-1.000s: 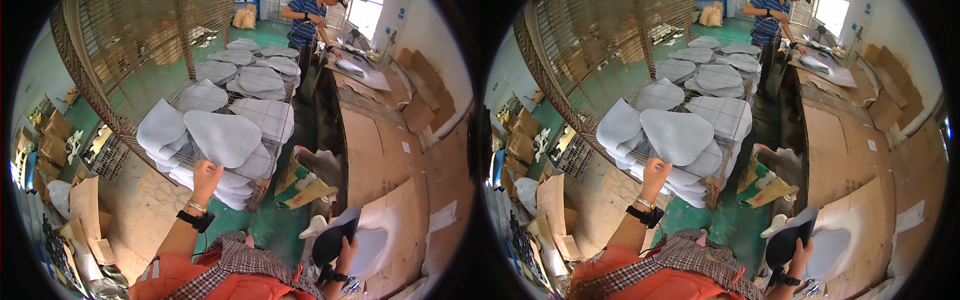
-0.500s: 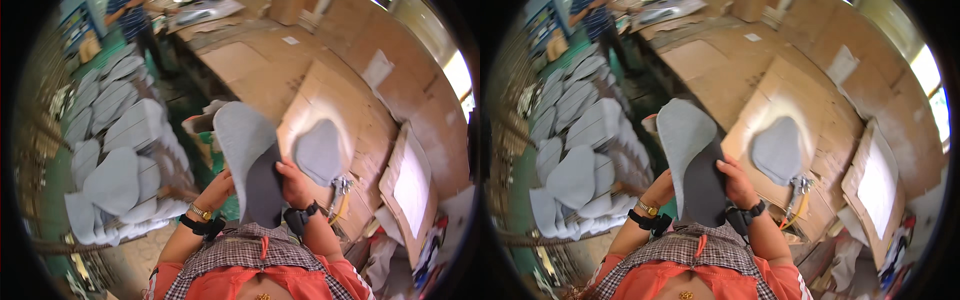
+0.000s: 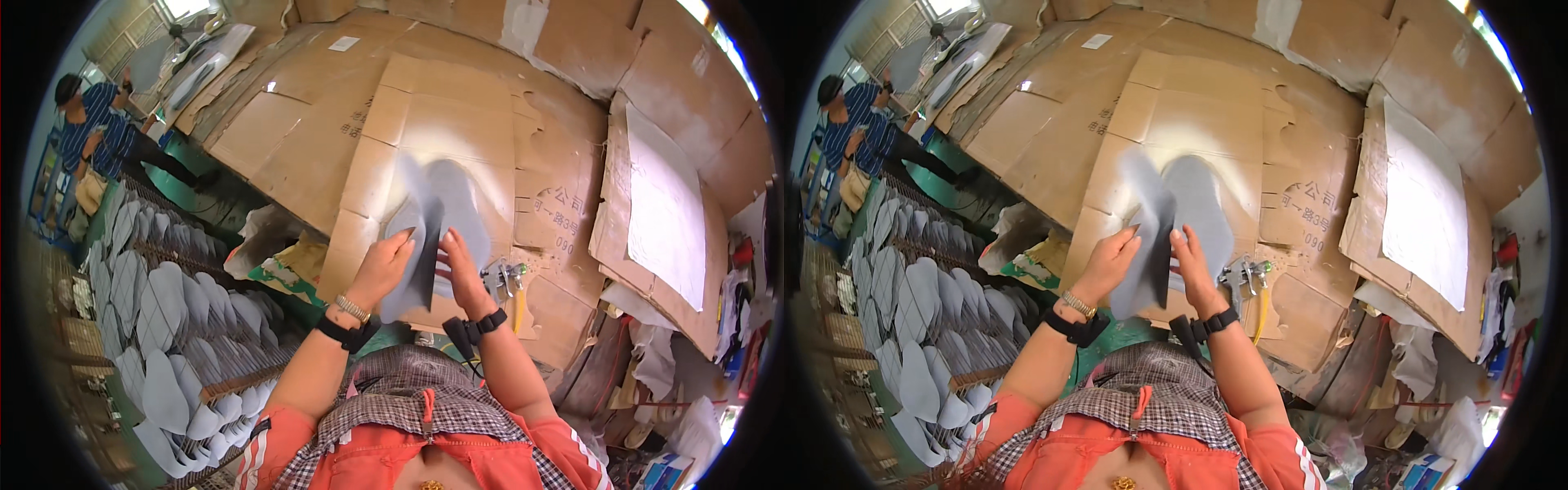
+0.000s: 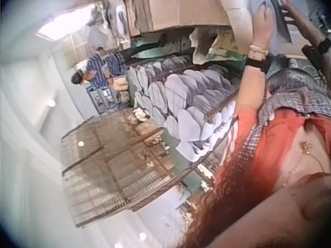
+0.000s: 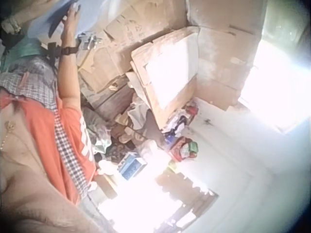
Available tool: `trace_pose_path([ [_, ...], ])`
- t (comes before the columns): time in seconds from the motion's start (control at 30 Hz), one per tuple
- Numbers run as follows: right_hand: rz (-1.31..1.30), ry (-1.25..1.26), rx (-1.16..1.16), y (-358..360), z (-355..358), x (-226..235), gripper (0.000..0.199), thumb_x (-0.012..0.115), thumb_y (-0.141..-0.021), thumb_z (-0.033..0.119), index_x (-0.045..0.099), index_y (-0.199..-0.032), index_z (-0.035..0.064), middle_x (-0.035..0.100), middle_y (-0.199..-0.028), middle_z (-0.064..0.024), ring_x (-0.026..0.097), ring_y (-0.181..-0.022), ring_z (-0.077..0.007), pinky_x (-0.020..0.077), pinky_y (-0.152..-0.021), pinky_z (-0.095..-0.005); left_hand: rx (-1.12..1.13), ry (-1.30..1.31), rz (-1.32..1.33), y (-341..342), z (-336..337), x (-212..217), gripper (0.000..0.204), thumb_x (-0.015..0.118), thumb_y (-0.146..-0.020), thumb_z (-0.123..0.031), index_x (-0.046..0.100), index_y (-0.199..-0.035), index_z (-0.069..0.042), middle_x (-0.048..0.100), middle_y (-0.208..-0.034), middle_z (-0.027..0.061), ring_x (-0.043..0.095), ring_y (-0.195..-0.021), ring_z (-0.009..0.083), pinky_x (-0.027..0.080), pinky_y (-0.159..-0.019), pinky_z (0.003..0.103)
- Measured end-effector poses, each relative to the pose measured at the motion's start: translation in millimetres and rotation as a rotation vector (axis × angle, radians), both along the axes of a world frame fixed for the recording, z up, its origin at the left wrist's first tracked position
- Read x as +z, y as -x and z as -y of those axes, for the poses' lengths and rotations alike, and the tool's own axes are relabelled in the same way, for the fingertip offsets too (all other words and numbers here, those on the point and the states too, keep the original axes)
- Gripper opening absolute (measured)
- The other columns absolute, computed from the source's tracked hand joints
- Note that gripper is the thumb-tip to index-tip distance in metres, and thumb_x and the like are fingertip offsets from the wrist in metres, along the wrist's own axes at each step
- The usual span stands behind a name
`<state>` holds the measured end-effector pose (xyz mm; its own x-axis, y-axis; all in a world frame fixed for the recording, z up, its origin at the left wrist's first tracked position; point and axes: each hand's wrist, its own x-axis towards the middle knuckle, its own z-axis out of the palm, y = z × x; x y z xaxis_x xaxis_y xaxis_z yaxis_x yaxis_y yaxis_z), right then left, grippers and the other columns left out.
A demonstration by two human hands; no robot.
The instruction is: The person repeatedly picks up gray heart-shaped parts from a wire rack and places them on a cardboard surface. They use a spray gun to apply a coating to the parts and then return them to the rack. The process is repeated for multiple units in a continuous loop.
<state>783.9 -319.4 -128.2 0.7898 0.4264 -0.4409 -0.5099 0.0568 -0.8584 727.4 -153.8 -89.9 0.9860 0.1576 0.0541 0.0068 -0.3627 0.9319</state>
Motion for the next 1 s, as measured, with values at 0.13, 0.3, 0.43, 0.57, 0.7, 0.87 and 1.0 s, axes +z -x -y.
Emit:
trace_pose_path([
  [0.13, -0.036, 0.048, -0.124, -52.0, 18.5, -44.6, 0.076, 0.059, -0.085, 0.044, 0.027, -0.142, 0.0045, 0.039, -0.137, -0.0205, 0.045, -0.116, -0.0277, 0.0422, -0.089, -0.0392, -0.115, 0.062, -0.160, -55.6, 1.9, -24.7, 0.024, 0.050, -0.093, -0.021, 0.056, -0.099, 0.002, 0.054, -0.071, 0.0063, 0.046, -0.065, 0.0117, 0.041, -0.060, 0.030],
  [0.3, -0.027, 0.171, -0.225, -83.5, 35.8, -86.6, 0.061, 0.066, -0.077, 0.013, 0.042, -0.132, 0.0013, 0.049, -0.125, -0.0167, 0.054, -0.101, -0.0228, 0.0470, -0.078, -0.0344, 0.017, 0.250, -0.415, -106.9, -23.6, -83.0, 0.040, 0.055, -0.090, -0.023, 0.050, -0.120, 0.002, 0.061, -0.093, 0.0096, 0.054, -0.081, 0.0147, 0.045, -0.073, 0.027],
  [0.43, 0.385, 0.492, -0.137, -75.7, 69.8, -99.3, 0.062, 0.068, -0.074, 0.011, 0.043, -0.130, 0.0016, 0.051, -0.122, -0.0182, 0.052, -0.105, -0.0317, 0.0461, -0.083, -0.0387, 0.167, -0.332, -0.330, -116.2, -35.1, -117.6, 0.062, 0.065, -0.081, -0.026, 0.041, -0.132, 0.000, 0.050, -0.124, 0.0221, 0.051, -0.110, 0.0308, 0.042, -0.092, 0.036],
  [0.57, 0.962, 1.040, -0.029, -21.5, 118.6, -85.7, 0.067, 0.071, -0.068, 0.012, 0.043, -0.129, 0.0035, 0.046, -0.125, -0.0196, 0.044, -0.113, -0.0392, 0.0401, -0.093, -0.0428, -0.007, -0.672, -0.087, -80.8, 1.1, -143.8, 0.065, 0.069, -0.076, -0.031, 0.044, -0.131, -0.005, 0.041, -0.134, 0.0197, 0.036, -0.125, 0.0373, 0.032, -0.102, 0.043],
  [0.7, 0.926, 1.280, 0.103, 35.7, 131.1, -89.9, 0.073, 0.073, -0.064, 0.011, 0.041, -0.129, 0.0042, 0.041, -0.128, -0.0213, 0.040, -0.117, -0.0396, 0.0368, -0.097, -0.0442, -0.116, -0.845, -0.208, -54.9, 48.6, -161.5, 0.063, 0.069, -0.075, -0.035, 0.047, -0.130, -0.013, 0.035, -0.139, 0.0151, 0.026, -0.130, 0.0403, 0.024, -0.103, 0.056],
  [0.87, 0.749, 1.262, 0.029, 35.8, 125.0, -97.9, 0.076, 0.069, -0.063, 0.003, 0.038, -0.133, 0.0054, 0.041, -0.128, -0.0224, 0.040, -0.117, -0.0395, 0.0356, -0.099, -0.0439, -0.194, -0.872, -0.076, -66.0, 46.8, -175.7, 0.066, 0.068, -0.075, -0.040, 0.046, -0.132, -0.016, 0.031, -0.142, 0.0162, 0.021, -0.132, 0.0412, 0.021, -0.103, 0.058],
  [1.0, 0.601, 0.896, -0.204, 30.7, 145.7, -82.7, 0.075, 0.062, -0.064, -0.006, 0.037, -0.134, 0.0052, 0.049, -0.118, -0.0179, 0.049, -0.109, -0.0297, 0.0396, -0.094, -0.0354, -0.248, -0.900, -0.053, -60.2, 40.5, -171.6, 0.069, 0.068, -0.074, -0.040, 0.044, -0.134, -0.016, 0.030, -0.143, 0.0164, 0.020, -0.133, 0.0405, 0.021, -0.103, 0.057],
])
